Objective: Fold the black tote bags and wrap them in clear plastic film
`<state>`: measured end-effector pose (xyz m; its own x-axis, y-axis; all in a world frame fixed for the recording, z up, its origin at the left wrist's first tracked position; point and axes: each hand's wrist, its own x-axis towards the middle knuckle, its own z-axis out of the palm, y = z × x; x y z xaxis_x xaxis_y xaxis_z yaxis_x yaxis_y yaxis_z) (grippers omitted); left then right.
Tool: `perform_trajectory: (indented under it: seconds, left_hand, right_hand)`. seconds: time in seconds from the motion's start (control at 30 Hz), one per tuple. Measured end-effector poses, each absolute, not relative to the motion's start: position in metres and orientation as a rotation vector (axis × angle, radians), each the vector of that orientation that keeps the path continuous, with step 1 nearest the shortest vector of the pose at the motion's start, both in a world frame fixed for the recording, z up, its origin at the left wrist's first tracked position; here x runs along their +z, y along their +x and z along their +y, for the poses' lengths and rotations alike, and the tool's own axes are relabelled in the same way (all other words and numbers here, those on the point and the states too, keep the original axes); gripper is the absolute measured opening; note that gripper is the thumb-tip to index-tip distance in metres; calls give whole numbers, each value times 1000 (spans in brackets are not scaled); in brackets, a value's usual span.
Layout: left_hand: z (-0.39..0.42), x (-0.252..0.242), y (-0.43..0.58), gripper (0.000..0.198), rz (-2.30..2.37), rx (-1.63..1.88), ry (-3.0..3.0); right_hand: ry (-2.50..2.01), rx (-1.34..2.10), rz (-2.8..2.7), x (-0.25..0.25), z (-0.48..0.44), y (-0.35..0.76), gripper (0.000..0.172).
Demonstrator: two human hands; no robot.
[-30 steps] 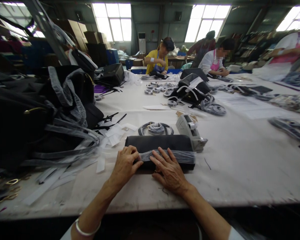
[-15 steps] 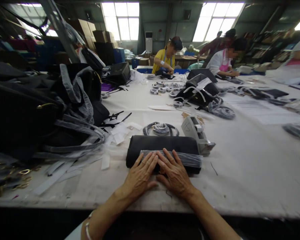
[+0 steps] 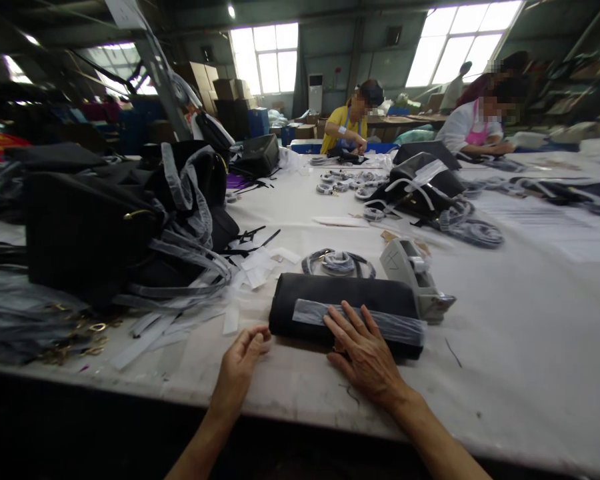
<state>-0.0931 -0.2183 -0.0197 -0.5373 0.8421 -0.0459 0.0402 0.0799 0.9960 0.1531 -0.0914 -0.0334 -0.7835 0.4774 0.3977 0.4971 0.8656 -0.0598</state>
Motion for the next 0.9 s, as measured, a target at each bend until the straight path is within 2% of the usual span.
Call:
perform_trajectory:
  seconds: [0.1,0.2,0.4,0.57,0.67,0.73,0.8,0.9]
  left_hand:
    - [-216,-24,-97,19,1299,1708,150]
    - [-194,-17,-102,10,1052,1745,-163]
    - [-144,-11,-104,15,1010,1763,-300]
    - [-143,-15,-105,11,1080,1891,-206]
    - [-155,-10,-104,12,1334,1972,77]
    - [-163,-4,-101,16,1669,1942,543]
    - [-168,4,-93,15,1934,1786,1165]
    - [-165,11,-75,20,2049,1423,1988]
  right_hand:
    - [-710,-75,-2631,-35,-91,153,65]
    - [-713,-92,-2634,-36,-90,153,66]
    - [-716,-114,-2653,-35,-90,153,65]
    - [-727,-82,-2638,-32,-91,152,66]
    - [-739,-57,-2636,-30,-92,151,67]
    - [-731,-28,-2629,-28,-93,151,67]
    - [-727,-2,-2617,-26,-94,150,67]
    - [-738,27,-2604,-21,-96,149,67]
